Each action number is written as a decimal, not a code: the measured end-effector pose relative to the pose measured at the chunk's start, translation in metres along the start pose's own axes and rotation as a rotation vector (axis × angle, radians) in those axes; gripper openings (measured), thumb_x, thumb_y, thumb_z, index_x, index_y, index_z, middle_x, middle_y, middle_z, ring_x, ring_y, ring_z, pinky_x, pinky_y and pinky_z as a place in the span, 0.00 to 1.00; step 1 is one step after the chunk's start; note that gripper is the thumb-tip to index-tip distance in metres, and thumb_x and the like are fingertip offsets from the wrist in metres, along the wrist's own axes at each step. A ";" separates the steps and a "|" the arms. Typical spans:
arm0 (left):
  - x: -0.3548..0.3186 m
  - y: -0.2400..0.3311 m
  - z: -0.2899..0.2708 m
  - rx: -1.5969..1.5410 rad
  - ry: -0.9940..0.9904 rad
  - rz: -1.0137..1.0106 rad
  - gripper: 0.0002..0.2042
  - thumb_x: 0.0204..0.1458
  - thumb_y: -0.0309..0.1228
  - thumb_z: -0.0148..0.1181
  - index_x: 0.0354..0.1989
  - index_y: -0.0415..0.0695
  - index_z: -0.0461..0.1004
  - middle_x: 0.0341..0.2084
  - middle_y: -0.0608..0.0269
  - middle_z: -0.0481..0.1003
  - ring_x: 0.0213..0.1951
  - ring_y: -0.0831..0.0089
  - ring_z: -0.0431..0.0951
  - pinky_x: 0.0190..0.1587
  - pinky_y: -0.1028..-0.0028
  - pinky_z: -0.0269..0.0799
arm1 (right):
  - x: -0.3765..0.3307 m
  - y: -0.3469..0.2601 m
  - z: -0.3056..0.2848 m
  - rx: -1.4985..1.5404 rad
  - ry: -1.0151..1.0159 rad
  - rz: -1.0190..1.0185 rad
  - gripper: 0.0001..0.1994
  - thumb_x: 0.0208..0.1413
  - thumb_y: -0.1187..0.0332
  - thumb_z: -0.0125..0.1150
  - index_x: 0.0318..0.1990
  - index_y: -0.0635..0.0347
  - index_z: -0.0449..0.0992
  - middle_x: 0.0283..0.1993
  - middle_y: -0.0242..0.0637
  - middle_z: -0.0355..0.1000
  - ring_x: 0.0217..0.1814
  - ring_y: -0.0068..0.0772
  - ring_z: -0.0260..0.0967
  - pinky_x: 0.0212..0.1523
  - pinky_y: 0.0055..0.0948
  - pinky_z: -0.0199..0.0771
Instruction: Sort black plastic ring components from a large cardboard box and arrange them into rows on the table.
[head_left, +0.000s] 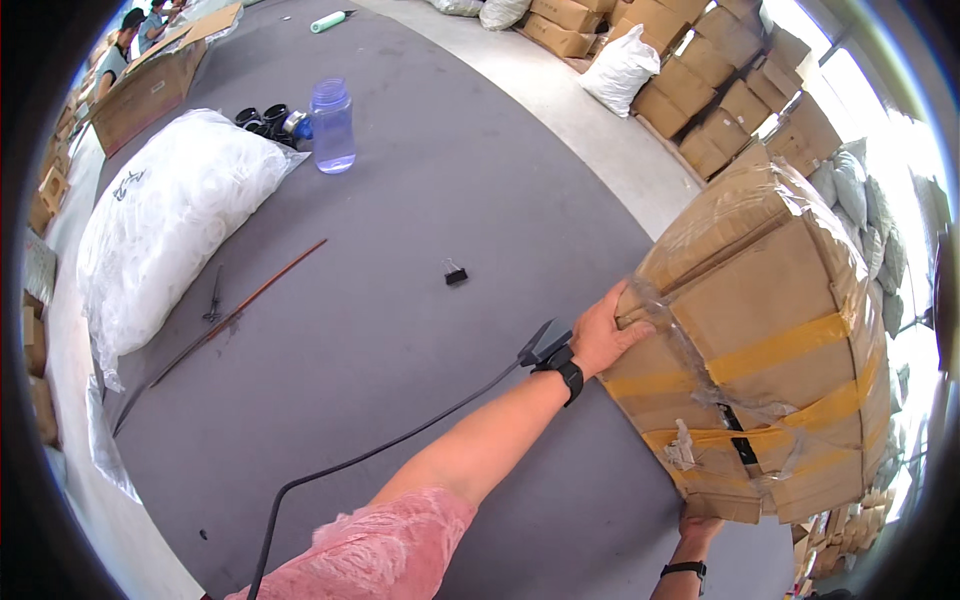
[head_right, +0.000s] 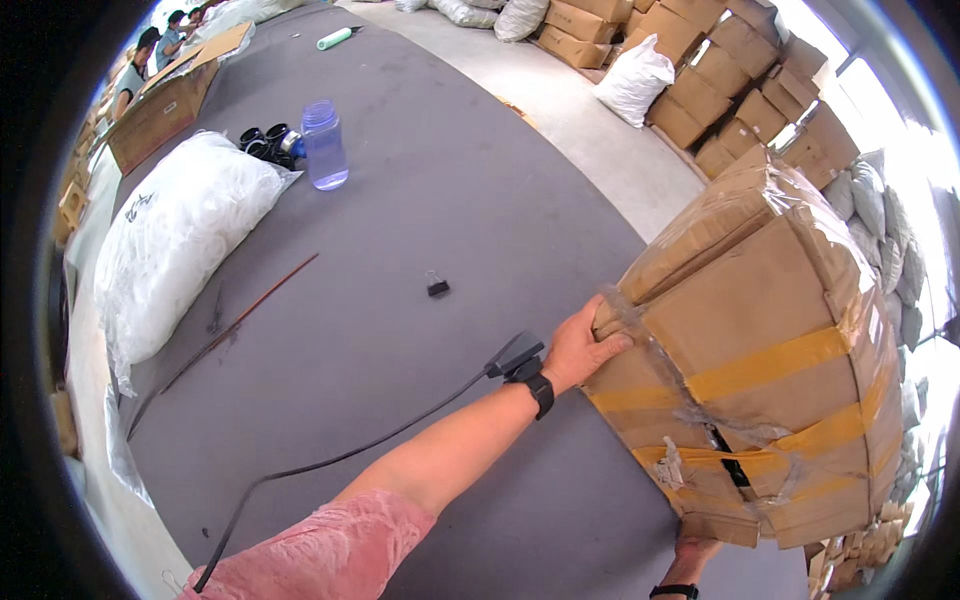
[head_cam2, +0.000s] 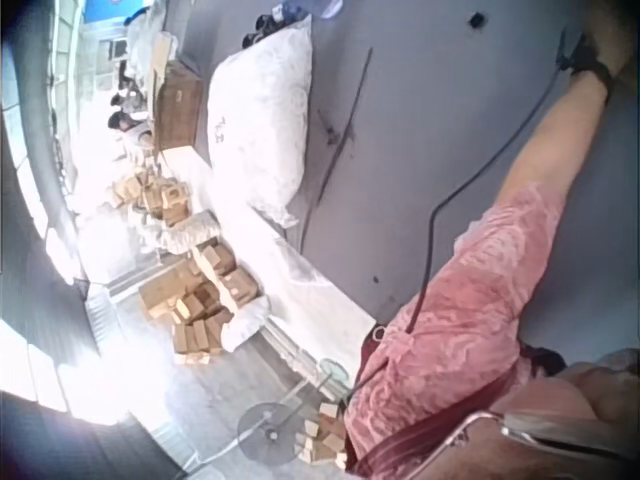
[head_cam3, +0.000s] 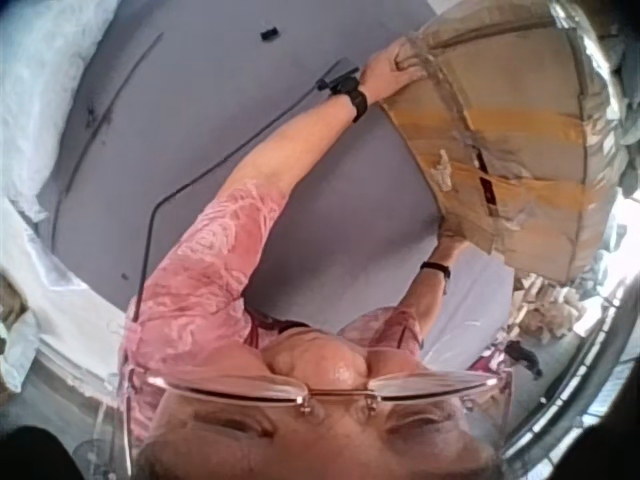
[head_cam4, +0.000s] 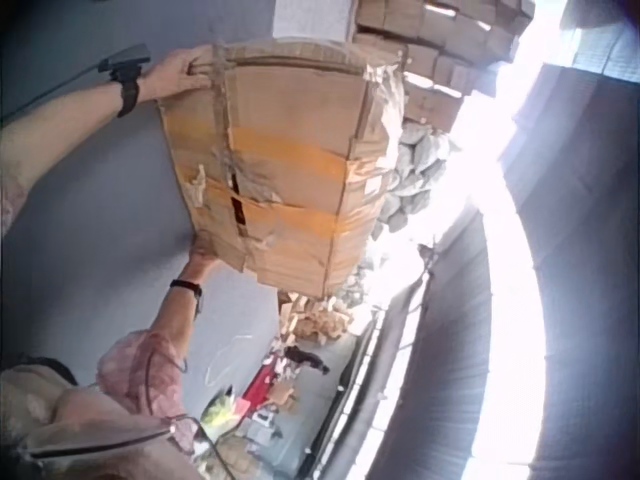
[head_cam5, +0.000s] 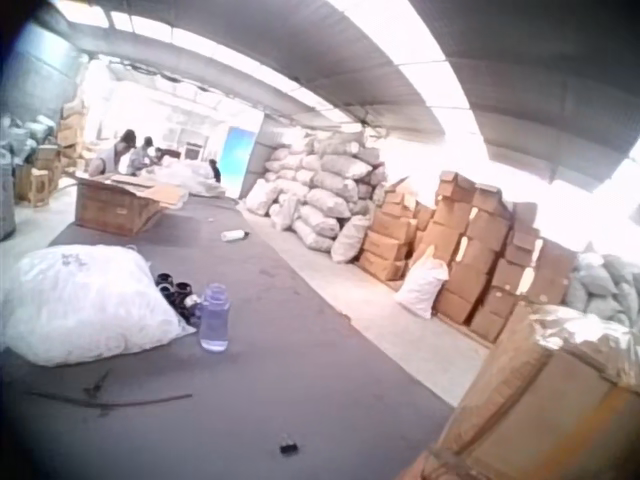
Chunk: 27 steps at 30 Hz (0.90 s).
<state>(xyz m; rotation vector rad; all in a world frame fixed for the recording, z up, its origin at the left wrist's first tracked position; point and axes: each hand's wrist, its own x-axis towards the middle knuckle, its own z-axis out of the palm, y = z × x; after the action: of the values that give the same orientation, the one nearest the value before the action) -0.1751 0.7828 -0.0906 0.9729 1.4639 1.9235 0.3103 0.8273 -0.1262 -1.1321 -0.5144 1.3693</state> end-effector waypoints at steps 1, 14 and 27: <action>-0.002 0.004 -0.002 -0.117 -0.064 -0.038 0.35 0.49 0.40 0.70 0.65 0.45 0.63 0.50 0.55 0.78 0.52 0.63 0.78 0.56 0.65 0.71 | 0.000 0.011 -0.003 0.020 0.021 0.007 0.26 0.67 0.50 0.43 0.64 0.55 0.65 0.62 0.38 0.68 0.62 0.45 0.67 0.58 0.46 0.72; -0.061 -0.011 -0.094 0.394 -0.208 -0.079 0.39 0.57 0.41 0.61 0.71 0.37 0.48 0.64 0.40 0.63 0.64 0.48 0.65 0.64 0.60 0.63 | -0.209 0.076 0.012 -1.732 -0.068 -0.904 0.35 0.65 0.46 0.47 0.68 0.67 0.56 0.71 0.54 0.55 0.72 0.55 0.52 0.69 0.51 0.55; -0.158 0.046 -0.287 1.212 0.154 0.019 0.04 0.45 0.26 0.58 0.27 0.40 0.73 0.28 0.49 0.72 0.33 0.50 0.72 0.37 0.54 0.66 | -0.235 0.088 -0.004 -2.128 -0.157 -0.616 0.42 0.63 0.40 0.46 0.70 0.69 0.52 0.73 0.56 0.50 0.74 0.59 0.47 0.71 0.54 0.49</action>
<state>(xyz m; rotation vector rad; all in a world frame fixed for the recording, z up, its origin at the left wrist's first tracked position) -0.3088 0.4823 -0.1264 1.2812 2.7765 0.9732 0.2227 0.5926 -0.1300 -2.0397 -2.4351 -0.1480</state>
